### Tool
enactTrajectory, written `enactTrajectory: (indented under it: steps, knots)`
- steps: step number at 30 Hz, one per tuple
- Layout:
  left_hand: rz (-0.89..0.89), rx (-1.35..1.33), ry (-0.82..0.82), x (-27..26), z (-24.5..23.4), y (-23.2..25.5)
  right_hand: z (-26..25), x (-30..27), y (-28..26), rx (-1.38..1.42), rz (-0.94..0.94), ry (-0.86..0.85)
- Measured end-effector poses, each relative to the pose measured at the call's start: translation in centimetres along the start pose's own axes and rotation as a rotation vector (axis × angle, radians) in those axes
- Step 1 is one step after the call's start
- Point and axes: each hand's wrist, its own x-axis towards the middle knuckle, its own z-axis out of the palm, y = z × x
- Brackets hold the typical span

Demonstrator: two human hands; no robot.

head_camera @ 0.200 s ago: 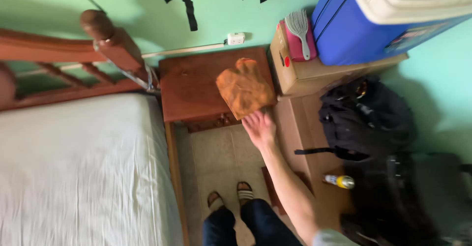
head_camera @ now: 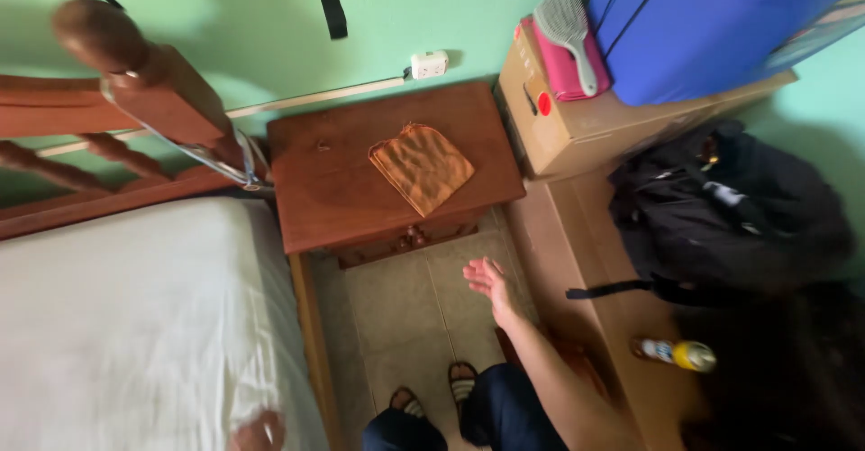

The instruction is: Wiping and dusting a wooden nightstand with a cloth.

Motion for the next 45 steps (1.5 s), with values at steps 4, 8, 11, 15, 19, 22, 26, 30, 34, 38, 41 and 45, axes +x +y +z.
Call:
enactTrajectory:
  steps: [4,8,11,15,19,22,26,30,34,38,41,45]
  knots:
    - [0.087,-0.148,0.031,15.5,-5.8,9.2,6.2,6.6,-5.2,-0.382,-0.504,-0.262]
    - [0.224,-0.377,0.268,24.2,-4.3,13.8,13.4,16.2,-7.8,-0.819,-0.986,-0.331]
    - [0.425,-0.485,0.338,28.1,-2.7,15.0,15.3,24.2,-7.1,-1.29,-1.252,-0.339]
    - [0.526,-0.528,0.401,29.4,-0.8,14.5,15.4,26.3,-7.8,-1.874,-0.936,-0.357]
    - [0.585,-0.502,0.456,29.4,-0.2,14.0,9.4,26.0,-13.1,-1.956,-1.072,-0.12]
    - [0.52,-0.666,0.4,29.0,-1.1,14.5,5.1,33.4,-16.7,-1.835,-0.94,0.101]
    - [0.433,-0.802,0.348,29.8,-0.7,14.2,12.2,36.3,-18.0,-1.768,-0.583,0.26]
    - [0.394,-0.888,0.294,28.8,-1.7,14.9,24.6,34.9,-12.5,-1.612,-1.309,-0.01]
    - [0.481,-1.043,0.162,27.3,0.3,14.7,36.4,25.0,-1.5,-1.857,-1.191,-0.233]
    - [0.486,-1.023,0.069,26.8,1.9,13.2,34.7,20.6,2.1,-1.776,-1.47,-0.638]
    - [0.463,-1.035,0.065,26.6,2.0,12.3,24.4,27.1,-2.8,-1.784,-1.665,-0.499]
    - [0.528,-1.075,0.082,26.7,2.7,12.2,7.1,26.5,-11.9,-1.823,-1.039,-0.075]
